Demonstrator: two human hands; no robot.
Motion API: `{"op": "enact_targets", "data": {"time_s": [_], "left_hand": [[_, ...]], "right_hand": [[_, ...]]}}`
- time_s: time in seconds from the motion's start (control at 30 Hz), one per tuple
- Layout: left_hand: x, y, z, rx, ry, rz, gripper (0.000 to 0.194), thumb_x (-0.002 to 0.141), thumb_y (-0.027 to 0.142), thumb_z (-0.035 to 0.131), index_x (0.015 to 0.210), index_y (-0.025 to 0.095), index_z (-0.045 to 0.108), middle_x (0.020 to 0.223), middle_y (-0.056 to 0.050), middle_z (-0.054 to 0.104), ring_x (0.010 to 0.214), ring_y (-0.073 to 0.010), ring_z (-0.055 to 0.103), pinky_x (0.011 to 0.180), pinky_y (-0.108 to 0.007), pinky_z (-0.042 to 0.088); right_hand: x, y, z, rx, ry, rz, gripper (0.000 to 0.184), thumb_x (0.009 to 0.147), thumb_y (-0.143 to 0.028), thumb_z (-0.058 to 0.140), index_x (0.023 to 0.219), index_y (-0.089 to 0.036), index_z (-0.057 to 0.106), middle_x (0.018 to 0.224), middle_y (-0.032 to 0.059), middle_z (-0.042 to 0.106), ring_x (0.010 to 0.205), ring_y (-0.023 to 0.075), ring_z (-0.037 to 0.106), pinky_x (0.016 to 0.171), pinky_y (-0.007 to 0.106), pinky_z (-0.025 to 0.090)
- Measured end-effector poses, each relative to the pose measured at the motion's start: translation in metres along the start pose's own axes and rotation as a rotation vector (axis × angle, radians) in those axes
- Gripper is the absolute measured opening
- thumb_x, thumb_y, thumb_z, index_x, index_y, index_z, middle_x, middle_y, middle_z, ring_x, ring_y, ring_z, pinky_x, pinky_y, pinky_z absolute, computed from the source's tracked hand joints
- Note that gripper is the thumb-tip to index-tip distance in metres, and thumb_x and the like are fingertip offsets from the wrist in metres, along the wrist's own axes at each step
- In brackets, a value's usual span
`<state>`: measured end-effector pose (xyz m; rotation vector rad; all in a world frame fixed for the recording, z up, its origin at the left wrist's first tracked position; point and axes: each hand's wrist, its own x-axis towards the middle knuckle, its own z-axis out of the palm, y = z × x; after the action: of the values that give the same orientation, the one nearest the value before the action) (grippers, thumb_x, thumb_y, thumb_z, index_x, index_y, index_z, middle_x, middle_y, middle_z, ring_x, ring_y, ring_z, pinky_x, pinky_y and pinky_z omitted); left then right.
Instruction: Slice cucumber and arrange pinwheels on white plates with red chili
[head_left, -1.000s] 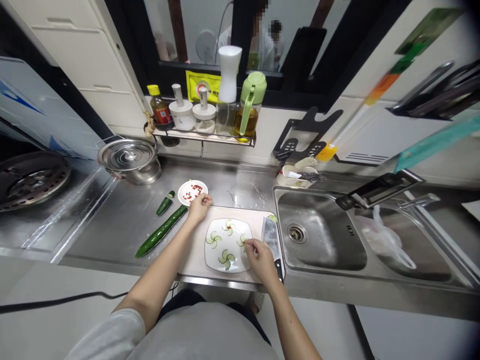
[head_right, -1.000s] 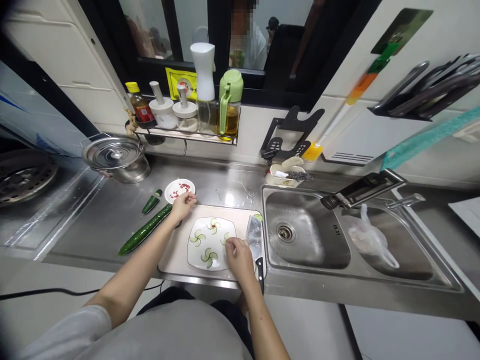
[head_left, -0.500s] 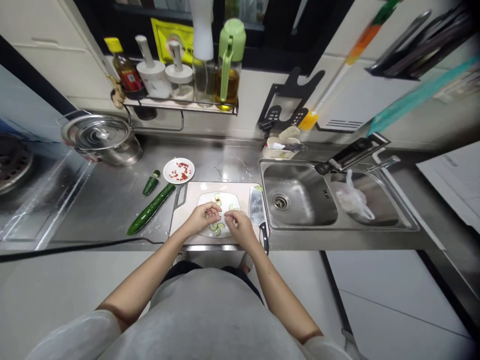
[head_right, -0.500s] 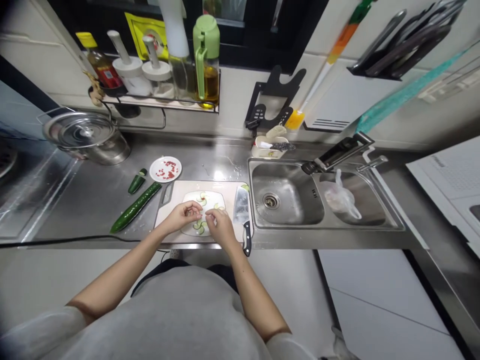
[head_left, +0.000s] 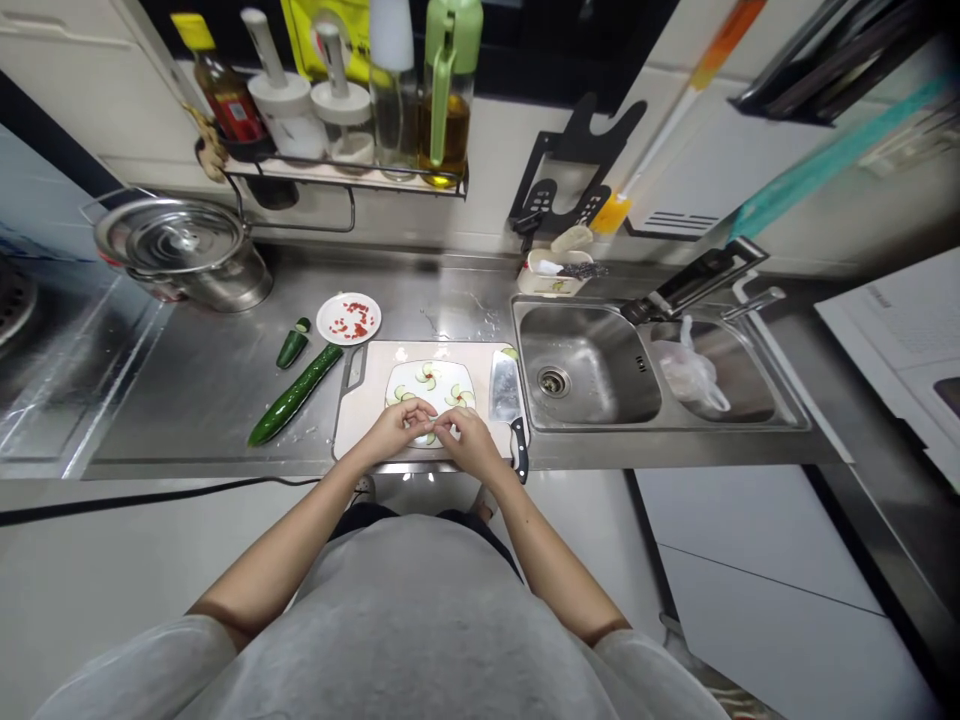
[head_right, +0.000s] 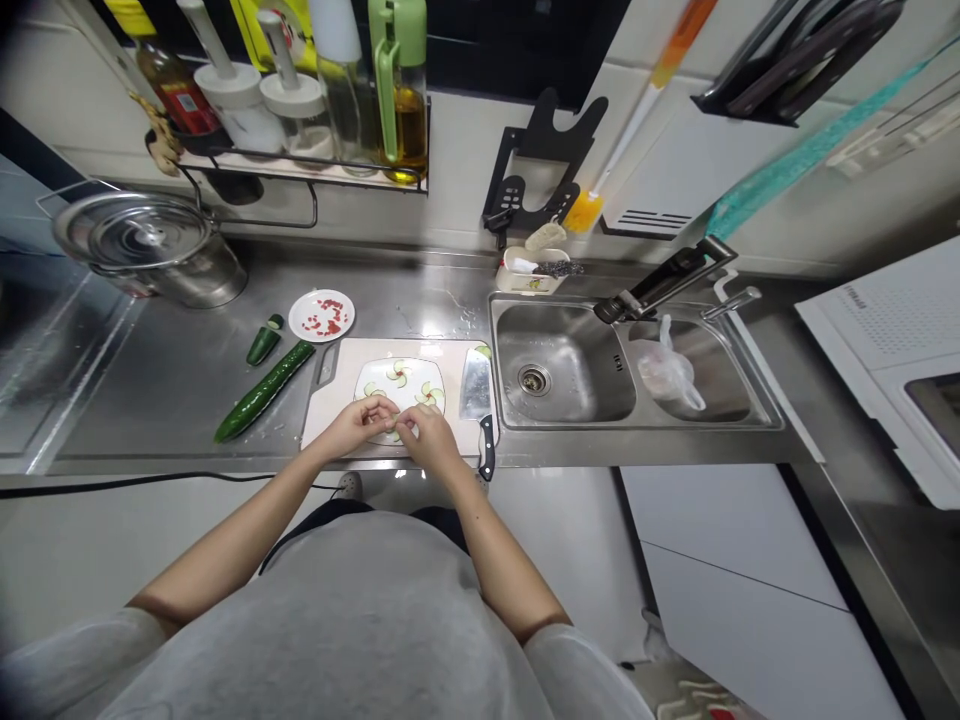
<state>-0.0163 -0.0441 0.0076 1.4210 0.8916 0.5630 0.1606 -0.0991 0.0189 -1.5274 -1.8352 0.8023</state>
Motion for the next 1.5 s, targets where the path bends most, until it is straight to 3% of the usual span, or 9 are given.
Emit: {"op": "enact_targets", "data": {"time_s": [0.3, 0.6, 0.9, 1.5], "left_hand": [[0.001, -0.003, 0.003, 0.011, 0.063, 0.003, 0.028, 0.078, 0.036, 0.065, 0.097, 0.016, 0.062, 0.072, 0.000, 0.062, 0.066, -0.0114, 0.056, 0.064, -0.023, 0.043], [-0.003, -0.012, -0.007, 0.294, 0.364, -0.080, 0.024, 0.079, 0.036, 0.059, 0.096, 0.020, 0.065, 0.071, 0.002, 0.061, 0.063, -0.0119, 0.054, 0.062, -0.023, 0.042], [-0.005, -0.011, 0.002, 0.645, 0.280, -0.159, 0.017, 0.082, 0.030, 0.057, 0.096, 0.024, 0.066, 0.077, 0.001, 0.068, 0.067, -0.0154, 0.058, 0.065, -0.026, 0.039], [0.007, -0.014, 0.015, 0.786, 0.196, -0.249, 0.018, 0.083, 0.031, 0.056, 0.097, 0.025, 0.065, 0.083, -0.002, 0.069, 0.082, -0.0209, 0.061, 0.067, -0.028, 0.038]], "right_hand": [[0.006, 0.004, 0.004, 0.002, 0.001, 0.003, 0.013, 0.085, -0.021, 0.051, 0.074, -0.020, 0.056, 0.073, 0.0006, 0.057, 0.075, 0.0159, 0.049, 0.072, 0.028, 0.037], [0.016, 0.018, 0.010, -0.208, -0.070, 0.062, 0.016, 0.088, -0.021, 0.050, 0.075, -0.020, 0.057, 0.073, 0.0009, 0.058, 0.074, 0.0161, 0.049, 0.071, 0.027, 0.033], [0.018, 0.015, 0.017, -0.425, -0.209, 0.083, 0.018, 0.092, -0.025, 0.048, 0.081, -0.019, 0.062, 0.082, 0.0038, 0.064, 0.083, 0.0176, 0.050, 0.077, 0.031, 0.025], [0.020, 0.018, 0.024, -0.508, -0.282, 0.084, 0.024, 0.094, -0.024, 0.044, 0.083, -0.018, 0.064, 0.083, 0.0055, 0.064, 0.083, 0.0193, 0.049, 0.078, 0.033, 0.023]]}}
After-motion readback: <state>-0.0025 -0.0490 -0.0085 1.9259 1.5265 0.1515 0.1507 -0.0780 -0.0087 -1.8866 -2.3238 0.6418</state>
